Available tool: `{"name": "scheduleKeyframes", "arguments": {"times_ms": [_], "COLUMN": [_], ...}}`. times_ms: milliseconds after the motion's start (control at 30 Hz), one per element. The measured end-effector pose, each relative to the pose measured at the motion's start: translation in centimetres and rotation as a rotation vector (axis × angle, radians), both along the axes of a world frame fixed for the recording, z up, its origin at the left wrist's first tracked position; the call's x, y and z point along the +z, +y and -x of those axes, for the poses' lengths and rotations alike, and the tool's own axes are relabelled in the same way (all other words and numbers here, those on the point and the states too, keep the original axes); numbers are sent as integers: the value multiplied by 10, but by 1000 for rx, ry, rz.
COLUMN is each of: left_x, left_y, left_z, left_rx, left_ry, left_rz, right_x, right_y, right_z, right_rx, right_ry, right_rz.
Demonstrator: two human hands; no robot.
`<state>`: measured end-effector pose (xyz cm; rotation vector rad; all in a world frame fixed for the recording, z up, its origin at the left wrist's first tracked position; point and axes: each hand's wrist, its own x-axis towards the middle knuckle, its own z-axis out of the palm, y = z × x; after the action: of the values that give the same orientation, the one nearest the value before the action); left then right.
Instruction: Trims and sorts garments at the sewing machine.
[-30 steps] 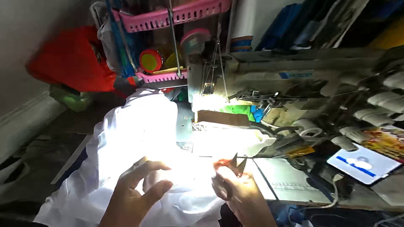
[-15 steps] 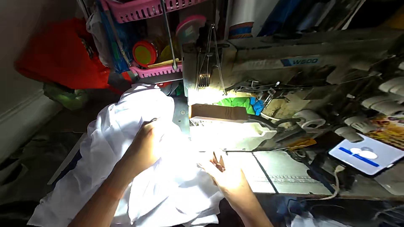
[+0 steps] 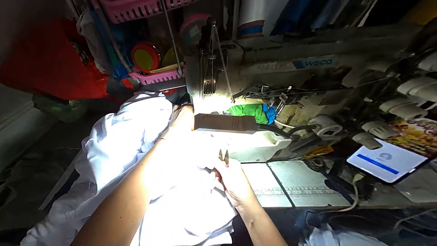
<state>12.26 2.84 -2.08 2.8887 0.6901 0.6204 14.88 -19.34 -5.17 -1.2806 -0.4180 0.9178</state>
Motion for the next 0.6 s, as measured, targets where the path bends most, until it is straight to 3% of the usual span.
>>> {"name": "scheduleKeyframes", "arguments": {"times_ms": [133,200,267,333,400,500,567,600], "left_x": [19,45,24,-5,-16,-16,-14,-7], "left_y": [-37,-87,-108,-113,-104,-75,-64,-67], "left_z": [48,105,150,173,176,157,145,143], "left_rx": [18,85,233,296,294,266,270,260], "left_ry": [-254,-219,-144,-96,-206,-477,-476,-431], "left_rz": [-214,-55,-44,7,38,-88,-74,-53], "right_x": [-5,-10,-10,-5,-5,5,4,2], "right_y": [-12,-19,-18,-15,-10,-13,-19,-21], "right_z": [-5,-10,-13,-9,0,16,23,23], "right_rx": [-140,-302,-331,-202,-71,176,270,272], "right_ry": [-465,-820,-1013,-1073,-1012,-426,-140,-109], "right_rz": [28,-52,-89,-27,-81,-365,-430,-401]}}
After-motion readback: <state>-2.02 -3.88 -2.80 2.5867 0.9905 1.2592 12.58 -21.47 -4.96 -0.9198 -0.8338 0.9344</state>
